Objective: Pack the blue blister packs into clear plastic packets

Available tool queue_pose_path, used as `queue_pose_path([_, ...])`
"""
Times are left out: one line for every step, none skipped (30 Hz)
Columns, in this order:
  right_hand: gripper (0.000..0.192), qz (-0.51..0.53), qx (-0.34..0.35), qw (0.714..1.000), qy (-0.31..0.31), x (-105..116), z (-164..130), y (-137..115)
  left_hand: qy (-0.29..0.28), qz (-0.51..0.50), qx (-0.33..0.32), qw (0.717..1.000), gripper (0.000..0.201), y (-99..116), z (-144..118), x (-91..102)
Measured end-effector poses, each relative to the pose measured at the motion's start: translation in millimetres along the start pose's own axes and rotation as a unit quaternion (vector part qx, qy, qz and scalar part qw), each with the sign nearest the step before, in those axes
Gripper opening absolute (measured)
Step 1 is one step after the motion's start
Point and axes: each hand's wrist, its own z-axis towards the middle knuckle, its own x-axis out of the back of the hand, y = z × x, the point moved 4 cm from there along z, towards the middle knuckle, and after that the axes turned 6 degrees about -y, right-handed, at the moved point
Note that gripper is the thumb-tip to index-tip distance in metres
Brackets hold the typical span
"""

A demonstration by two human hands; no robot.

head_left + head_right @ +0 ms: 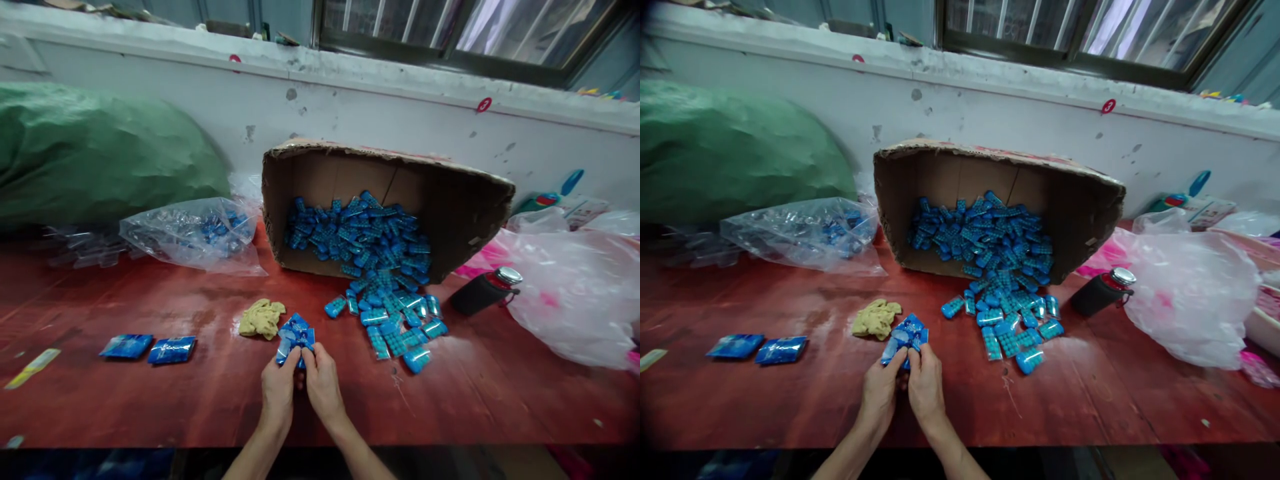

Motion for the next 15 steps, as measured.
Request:
queue_pose_path([0.022,-0.001,0.004,1.000,-0.004,1.1,0.4,0.0,-0.017,-0.015,0.010,1.000,0.029,0.7,-0.4,-0.8])
queue_pose_path([0.022,-0.001,0.009,1.000,-0.011,2.5,0.9,-0.2,-0.039,-0.031,0.023,0.998,0.030,2.1,-1.2,-1.6])
queue_pose_path([0.023,-0.004,0.015,1.000,-0.018,4.5,1.6,-0.9,-0.066,-0.047,0.038,0.996,0.030,3.9,-2.3,-2.1])
queue_pose_path([0.024,-0.011,0.023,0.999,-0.027,7.1,2.6,-2.1,-0.094,-0.061,0.054,0.992,0.031,6.1,-3.5,-2.3])
queue_pose_path([0.025,-0.024,0.032,0.998,-0.040,9.9,4.0,-3.9,-0.115,-0.071,0.068,0.988,0.031,8.4,-4.7,-1.7])
queue_pose_path([0.027,-0.044,0.043,0.996,-0.059,12.9,6.0,-6.3,-0.128,-0.077,0.078,0.986,0.031,10.7,-5.6,-0.4])
queue_pose_path([0.029,-0.074,0.055,0.993,-0.080,16.2,8.9,-9.2,-0.129,-0.079,0.085,0.985,0.030,12.6,-6.1,1.7])
queue_pose_path([0.030,-0.123,0.068,0.986,-0.090,20.5,13.2,-12.3,-0.123,-0.078,0.091,0.985,0.029,13.8,-6.3,4.0])
queue_pose_path([0.030,-0.183,0.079,0.976,-0.082,26.2,19.0,-15.2,-0.116,-0.078,0.095,0.986,0.028,14.3,-6.4,5.9])
queue_pose_path([0.029,-0.246,0.085,0.964,-0.060,32.8,26.5,-17.5,-0.110,-0.081,0.101,0.985,0.026,13.9,-6.6,7.2])
queue_pose_path([0.026,-0.315,0.085,0.945,-0.015,40.8,35.1,-19.3,-0.105,-0.086,0.110,0.985,0.024,12.9,-7.0,8.0])
queue_pose_path([0.023,-0.355,0.077,0.931,0.027,48.1,44.2,-19.8,-0.101,-0.092,0.122,0.983,0.022,11.3,-7.7,8.4])
queue_pose_path([0.022,-0.378,0.070,0.921,0.054,53.7,53.2,-19.2,-0.096,-0.098,0.136,0.981,0.020,9.5,-8.8,8.9])
queue_pose_path([0.023,-0.395,0.065,0.914,0.072,57.4,61.2,-17.5,-0.089,-0.104,0.149,0.979,0.018,8.0,-10.2,9.5])
queue_pose_path([0.024,-0.404,0.064,0.909,0.077,59.2,67.3,-15.0,-0.081,-0.109,0.162,0.977,0.016,6.8,-11.8,10.4])
